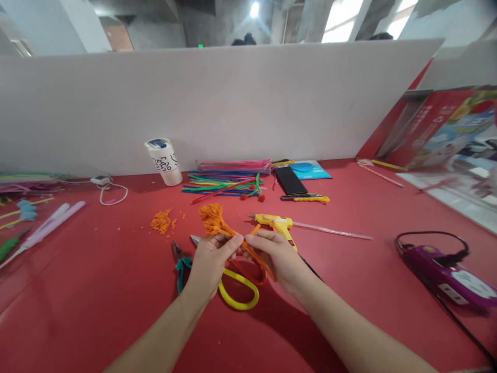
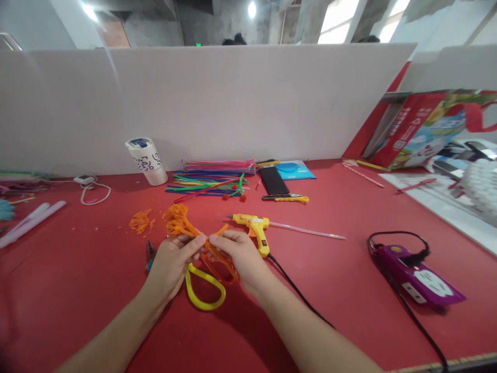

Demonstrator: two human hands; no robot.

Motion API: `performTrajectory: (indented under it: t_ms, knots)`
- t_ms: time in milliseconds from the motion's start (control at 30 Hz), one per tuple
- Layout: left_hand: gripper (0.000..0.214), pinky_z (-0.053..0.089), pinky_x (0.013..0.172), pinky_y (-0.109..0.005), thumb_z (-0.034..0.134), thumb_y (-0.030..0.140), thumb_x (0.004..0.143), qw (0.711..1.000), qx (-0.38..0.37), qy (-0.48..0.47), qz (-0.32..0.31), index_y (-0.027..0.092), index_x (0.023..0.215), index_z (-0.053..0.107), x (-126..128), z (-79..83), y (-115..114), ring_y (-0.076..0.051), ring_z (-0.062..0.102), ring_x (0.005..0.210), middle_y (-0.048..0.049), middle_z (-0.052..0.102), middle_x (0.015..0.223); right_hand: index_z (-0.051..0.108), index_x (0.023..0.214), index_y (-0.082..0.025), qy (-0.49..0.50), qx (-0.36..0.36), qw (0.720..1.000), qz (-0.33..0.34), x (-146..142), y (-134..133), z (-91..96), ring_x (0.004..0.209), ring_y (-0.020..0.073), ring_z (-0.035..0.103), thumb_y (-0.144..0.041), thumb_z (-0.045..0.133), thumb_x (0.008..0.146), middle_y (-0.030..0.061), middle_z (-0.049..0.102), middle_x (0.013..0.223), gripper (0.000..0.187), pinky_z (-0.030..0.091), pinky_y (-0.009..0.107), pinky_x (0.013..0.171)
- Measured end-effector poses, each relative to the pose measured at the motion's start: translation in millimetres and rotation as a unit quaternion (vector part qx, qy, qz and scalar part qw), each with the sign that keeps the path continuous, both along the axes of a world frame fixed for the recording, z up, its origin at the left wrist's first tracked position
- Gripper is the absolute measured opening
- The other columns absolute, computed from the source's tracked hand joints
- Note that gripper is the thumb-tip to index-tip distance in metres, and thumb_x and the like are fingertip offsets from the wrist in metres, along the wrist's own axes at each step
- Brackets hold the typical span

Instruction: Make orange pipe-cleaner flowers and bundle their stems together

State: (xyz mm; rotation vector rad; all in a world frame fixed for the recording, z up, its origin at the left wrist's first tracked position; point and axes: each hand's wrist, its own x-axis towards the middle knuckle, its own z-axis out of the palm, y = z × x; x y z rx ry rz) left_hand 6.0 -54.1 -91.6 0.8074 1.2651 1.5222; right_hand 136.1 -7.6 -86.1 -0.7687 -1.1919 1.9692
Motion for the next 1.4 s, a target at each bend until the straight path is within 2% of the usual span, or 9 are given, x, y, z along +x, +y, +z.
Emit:
performTrajectory:
  t_ms: [233, 400, 500, 567, 667, 767, 967, 1033, 1400]
  knots:
    - [0.018, 0.042, 0.051, -0.02, 0.072, 0.031, 0.067, 1.0, 0.002, -0.003, -0.018, 0.015, 0.066, 0.065, 1.4, 1.9, -1.1, -0.008, 0.052, 0.049, 0.0022, 0.059, 0.053, 0.066, 0.064, -0.014, 0.057, -0.164, 0.98, 0.1, 5.6, 1.2, 0.7, 0.054, 0.0082, 0.054, -0.027, 0.069, 0.067, 0.0001, 0.062, 0.059, 0.014, 0.047, 0.024, 0.067]
    - [0.02, 0.039, 0.049, -0.019, 0.071, 0.033, 0.067, 0.999, -0.006, 0.045, -0.002, 0.016, 0.064, 0.061, 3.1, 2.9, -2.5, -0.006, 0.046, 0.047, 0.0045, 0.057, 0.055, 0.061, 0.061, -0.015, 0.029, -0.071, 0.997, 0.024, -1.3, -1.2, 0.8, 0.057, 0.0102, 0.055, -0.028, 0.071, 0.061, -0.0014, 0.058, 0.058, 0.017, 0.045, 0.023, 0.064]
    - [0.025, 0.034, 0.047, -0.018, 0.069, 0.035, 0.069, 0.998, -0.008, 0.065, 0.006, 0.016, 0.059, 0.057, 3.5, 3.0, -2.6, -0.006, 0.042, 0.046, 0.0063, 0.051, 0.05, 0.055, 0.062, -0.018, -0.076, 0.099, 0.99, -0.069, -3.4, -2.1, -1.9, 0.056, 0.0118, 0.05, -0.031, 0.062, 0.07, -0.0022, 0.054, 0.058, 0.016, 0.041, 0.027, 0.06]
    - [0.03, 0.032, 0.046, -0.019, 0.068, 0.036, 0.07, 0.997, -0.007, 0.078, 0.007, 0.016, 0.055, 0.052, 3.5, 2.9, -2.2, -0.006, 0.039, 0.046, 0.0073, 0.046, 0.047, 0.053, 0.063, -0.019, -0.175, 0.307, 0.927, -0.125, -2.3, -2.8, -3.6, 0.059, 0.0139, 0.048, -0.025, 0.055, 0.076, -0.0007, 0.053, 0.061, 0.015, 0.039, 0.029, 0.06]
    - [0.032, 0.031, 0.047, -0.019, 0.066, 0.038, 0.071, 0.995, -0.009, 0.099, 0.012, 0.017, 0.054, 0.049, 3.6, 2.3, -1.6, -0.007, 0.038, 0.046, 0.0075, 0.045, 0.046, 0.056, 0.068, -0.019, -0.229, 0.577, 0.771, -0.141, 0.2, -4.5, -5.1, 0.069, 0.0176, 0.05, -0.015, 0.046, 0.081, 0.0047, 0.058, 0.07, 0.017, 0.04, 0.032, 0.067]
    - [0.03, 0.032, 0.048, -0.02, 0.065, 0.038, 0.072, 0.993, -0.014, 0.112, 0.018, 0.017, 0.056, 0.052, 3.9, 2.7, -2.1, -0.008, 0.04, 0.046, 0.007, 0.046, 0.046, 0.057, 0.072, -0.019, -0.241, 0.645, 0.71, -0.147, 0.7, -6.8, -4.4, 0.071, 0.019, 0.051, -0.012, 0.044, 0.082, 0.0063, 0.06, 0.073, 0.017, 0.04, 0.034, 0.069]
    - [0.025, 0.036, 0.05, -0.022, 0.065, 0.038, 0.072, 0.986, -0.018, 0.164, 0.022, 0.015, 0.062, 0.061, 4.4, 6.2, -4.5, -0.01, 0.047, 0.048, 0.0037, 0.053, 0.048, 0.052, 0.062, -0.02, -0.219, 0.326, 0.911, -0.127, -0.9, -4.5, 1.6, 0.062, 0.0149, 0.051, -0.024, 0.053, 0.075, -0.0006, 0.056, 0.061, 0.013, 0.04, 0.029, 0.06]
    - [0.024, 0.039, 0.052, -0.022, 0.063, 0.038, 0.074, 0.983, -0.011, 0.179, 0.025, 0.015, 0.065, 0.062, 4.1, 5.4, -4.6, -0.011, 0.05, 0.05, 0.0028, 0.055, 0.05, 0.052, 0.058, -0.019, -0.194, 0.234, 0.948, -0.095, -0.7, -1.9, 3.6, 0.057, 0.0131, 0.048, -0.03, 0.056, 0.074, -0.0021, 0.053, 0.057, 0.019, 0.038, 0.027, 0.056]
    - [0.022, 0.042, 0.053, -0.023, 0.061, 0.036, 0.076, 0.989, 0.01, 0.147, -0.002, 0.016, 0.067, 0.064, 4.2, 6.0, -5.9, -0.012, 0.053, 0.05, 0.003, 0.055, 0.05, 0.06, 0.065, -0.015, 0.017, -0.046, 0.997, 0.065, 3.2, 2.4, 4.9, 0.059, 0.0102, 0.054, -0.032, 0.071, 0.064, 0.0009, 0.061, 0.062, 0.02, 0.04, 0.024, 0.061]
